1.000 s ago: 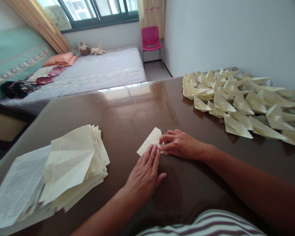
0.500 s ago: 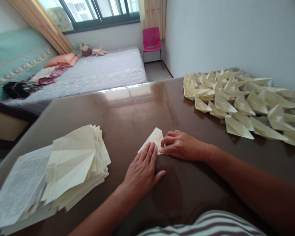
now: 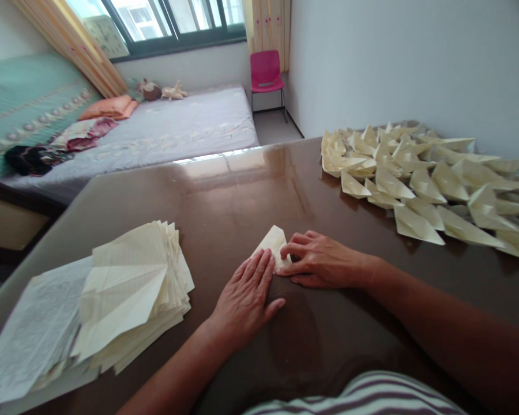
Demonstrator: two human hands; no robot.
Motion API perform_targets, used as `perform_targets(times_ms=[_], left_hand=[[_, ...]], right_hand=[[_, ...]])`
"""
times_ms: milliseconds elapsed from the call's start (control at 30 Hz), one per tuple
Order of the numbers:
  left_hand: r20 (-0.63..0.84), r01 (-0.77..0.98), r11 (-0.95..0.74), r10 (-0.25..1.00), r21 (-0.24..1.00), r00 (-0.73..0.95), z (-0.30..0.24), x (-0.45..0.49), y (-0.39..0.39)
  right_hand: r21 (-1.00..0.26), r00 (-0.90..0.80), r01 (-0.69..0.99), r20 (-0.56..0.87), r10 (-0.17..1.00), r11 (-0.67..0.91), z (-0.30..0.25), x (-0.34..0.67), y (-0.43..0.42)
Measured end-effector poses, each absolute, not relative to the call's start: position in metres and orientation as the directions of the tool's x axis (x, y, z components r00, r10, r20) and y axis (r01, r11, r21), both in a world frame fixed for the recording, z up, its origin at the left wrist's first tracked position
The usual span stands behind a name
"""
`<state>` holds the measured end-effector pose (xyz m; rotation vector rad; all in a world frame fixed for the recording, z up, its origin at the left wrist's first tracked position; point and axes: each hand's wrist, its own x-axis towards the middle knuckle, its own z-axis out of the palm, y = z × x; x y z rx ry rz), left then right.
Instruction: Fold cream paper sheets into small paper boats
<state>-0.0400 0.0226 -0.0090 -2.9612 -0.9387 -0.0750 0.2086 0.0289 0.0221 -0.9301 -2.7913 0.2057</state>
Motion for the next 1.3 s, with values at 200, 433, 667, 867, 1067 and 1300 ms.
perform_targets(times_ms=[200,433,667,867,1067,1300], left_hand=[[0.035,0.571,-0.821,0.57,-0.026,0.821,-0.007,-0.041,0.024],[0.044,0.57,-0.822,0.57,0.016,0.82,-0.01,-0.042,0.026],[0.119,0.645,-0.76,0.649,0.077,0.751,-0.011,-0.039,0.04],[0.212,0.638,-0.748,0.664,0.184,0.717,-0.015,-0.041,0.05],[0.251,0.632,-0.722,0.691,0.282,0.678,-0.014,-0.042,0.05],[0.265,0.619,-0.707,0.705,0.342,0.658,-0.01,-0.042,0.047]], right_hand=[[-0.258,-0.792,0.558,0.12,0.599,0.789,0.026,0.214,0.032],[-0.297,-0.78,0.55,0.153,0.607,0.781,0.024,0.213,0.032],[-0.458,-0.664,0.584,0.206,0.719,0.67,0.013,0.208,0.034],[-0.477,-0.485,0.656,0.327,0.811,0.585,-0.005,0.204,0.038],[-0.445,-0.473,0.697,0.303,0.827,0.562,-0.004,0.2,0.034],[-0.343,-0.493,0.772,0.208,0.844,0.535,0.004,0.185,0.023]])
